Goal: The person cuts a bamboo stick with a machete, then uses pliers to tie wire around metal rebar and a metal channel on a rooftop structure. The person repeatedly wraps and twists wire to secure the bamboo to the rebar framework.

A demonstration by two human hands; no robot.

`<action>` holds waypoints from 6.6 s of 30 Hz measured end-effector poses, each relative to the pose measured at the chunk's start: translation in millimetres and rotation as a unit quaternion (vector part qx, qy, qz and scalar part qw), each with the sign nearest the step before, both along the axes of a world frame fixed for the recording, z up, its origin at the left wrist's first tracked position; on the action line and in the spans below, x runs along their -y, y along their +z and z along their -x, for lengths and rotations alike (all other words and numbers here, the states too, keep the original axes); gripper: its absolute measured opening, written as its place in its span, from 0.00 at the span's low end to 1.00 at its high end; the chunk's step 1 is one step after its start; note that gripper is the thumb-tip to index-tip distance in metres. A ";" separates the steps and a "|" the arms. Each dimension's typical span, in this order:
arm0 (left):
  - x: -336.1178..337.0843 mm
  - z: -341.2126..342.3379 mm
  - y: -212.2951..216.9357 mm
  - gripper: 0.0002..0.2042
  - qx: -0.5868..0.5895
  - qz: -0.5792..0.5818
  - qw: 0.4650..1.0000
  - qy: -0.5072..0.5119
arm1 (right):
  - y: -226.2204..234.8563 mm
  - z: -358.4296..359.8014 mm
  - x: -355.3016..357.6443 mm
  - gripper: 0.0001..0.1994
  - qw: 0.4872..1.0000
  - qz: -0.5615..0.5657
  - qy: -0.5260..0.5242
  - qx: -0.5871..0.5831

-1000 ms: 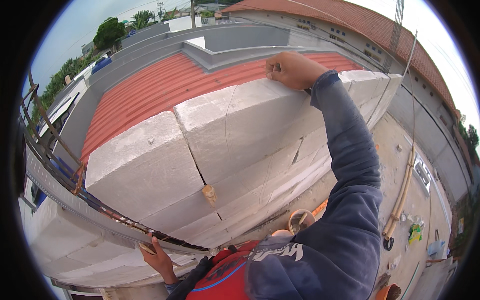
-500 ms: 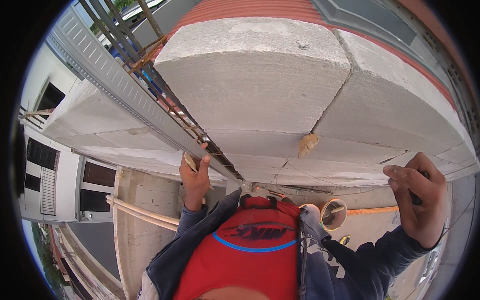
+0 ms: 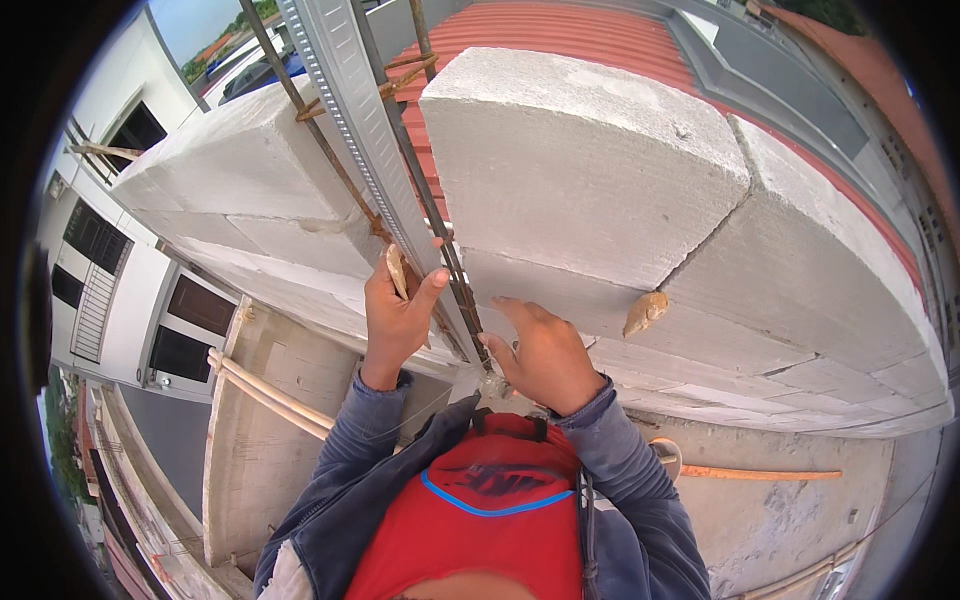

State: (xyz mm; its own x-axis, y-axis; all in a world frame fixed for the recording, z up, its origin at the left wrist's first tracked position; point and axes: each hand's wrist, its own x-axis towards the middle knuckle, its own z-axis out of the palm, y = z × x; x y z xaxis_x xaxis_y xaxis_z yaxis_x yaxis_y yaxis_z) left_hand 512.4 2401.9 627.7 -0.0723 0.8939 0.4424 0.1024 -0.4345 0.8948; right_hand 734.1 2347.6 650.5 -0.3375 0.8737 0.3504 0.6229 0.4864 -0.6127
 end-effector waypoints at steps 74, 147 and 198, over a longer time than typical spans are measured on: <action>25.2 2.4 -54.4 0.31 0.022 -0.283 0.953 0.102 | -63.2 70.9 -49.9 0.22 0.993 0.045 0.010 -0.105; 128.0 129.0 37.7 0.28 0.114 -0.413 0.840 0.333 | -87.7 63.9 -62.5 0.21 0.980 0.049 0.076 -0.175; 45.7 -2.2 125.1 0.23 -0.228 -0.375 0.891 0.116 | -113.0 70.4 -82.2 0.20 0.972 0.017 0.132 -0.194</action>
